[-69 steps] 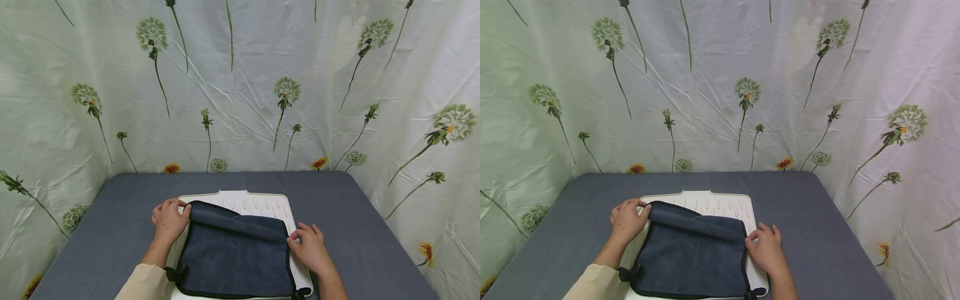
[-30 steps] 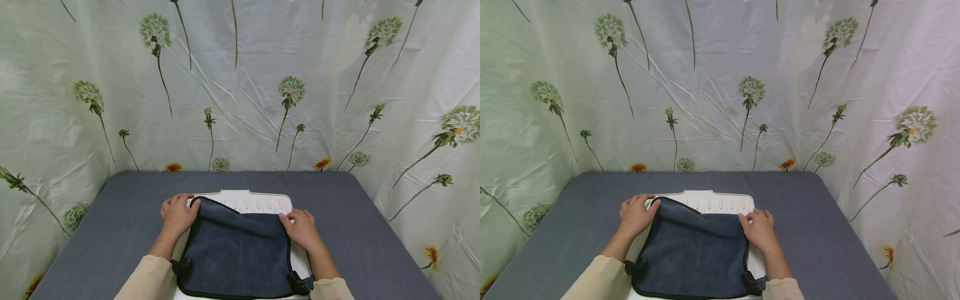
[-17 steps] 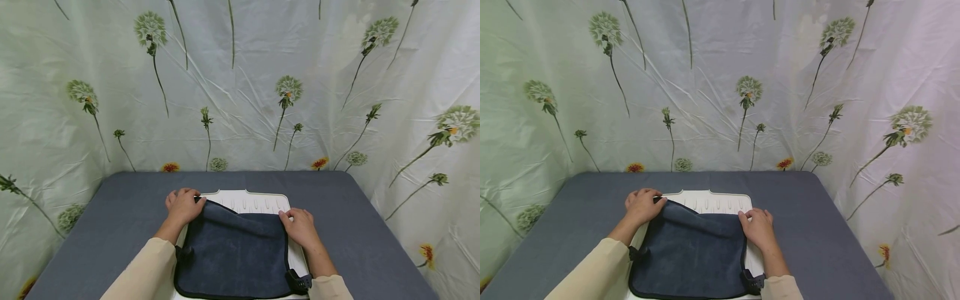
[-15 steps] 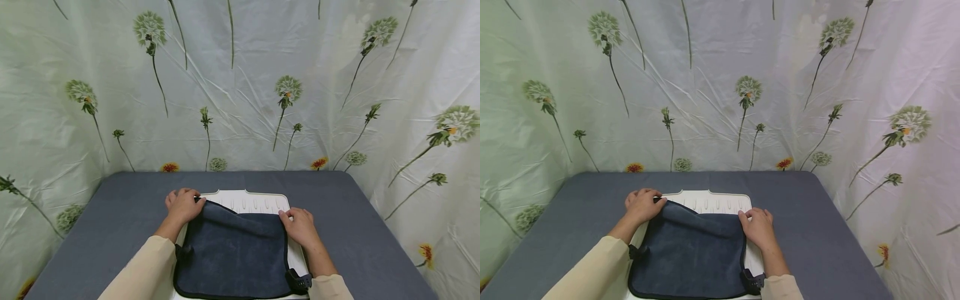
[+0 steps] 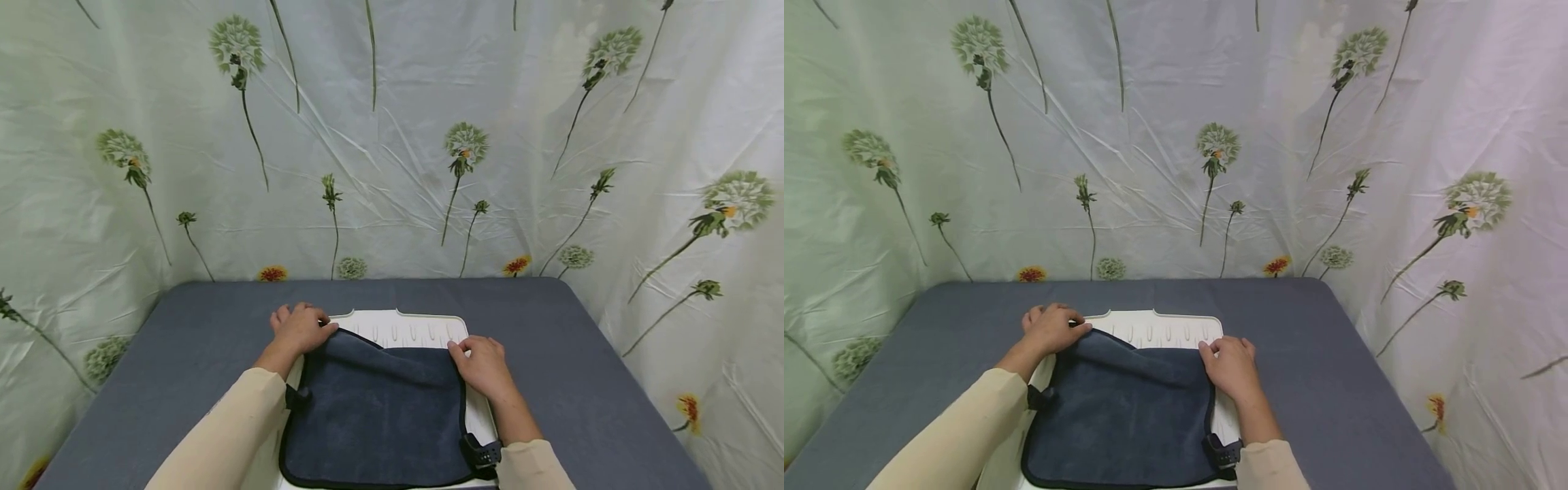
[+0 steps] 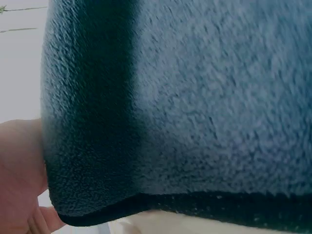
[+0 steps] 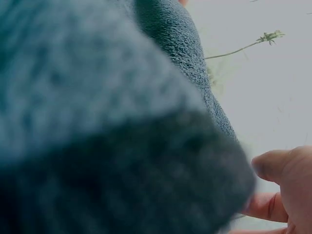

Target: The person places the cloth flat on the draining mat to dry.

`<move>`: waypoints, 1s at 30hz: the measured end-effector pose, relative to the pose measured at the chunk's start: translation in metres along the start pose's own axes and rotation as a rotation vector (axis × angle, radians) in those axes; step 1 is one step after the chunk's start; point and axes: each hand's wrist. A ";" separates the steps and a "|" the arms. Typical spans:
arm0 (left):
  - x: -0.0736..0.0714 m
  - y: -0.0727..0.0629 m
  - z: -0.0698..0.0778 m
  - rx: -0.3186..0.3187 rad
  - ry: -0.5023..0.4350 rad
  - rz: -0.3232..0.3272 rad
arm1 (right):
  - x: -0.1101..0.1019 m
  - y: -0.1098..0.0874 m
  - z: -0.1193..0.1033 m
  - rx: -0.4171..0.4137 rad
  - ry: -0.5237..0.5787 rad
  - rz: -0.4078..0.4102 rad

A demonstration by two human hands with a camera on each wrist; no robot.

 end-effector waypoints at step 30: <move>0.015 0.001 0.006 0.034 0.068 -0.018 | 0.004 -0.002 -0.004 0.005 -0.032 -0.026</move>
Point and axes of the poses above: each hand's wrist, its own y-axis towards the middle knuckle, its own x-axis out of the palm, z = x × y, and after that the axes turned 1 degree about y, right-handed
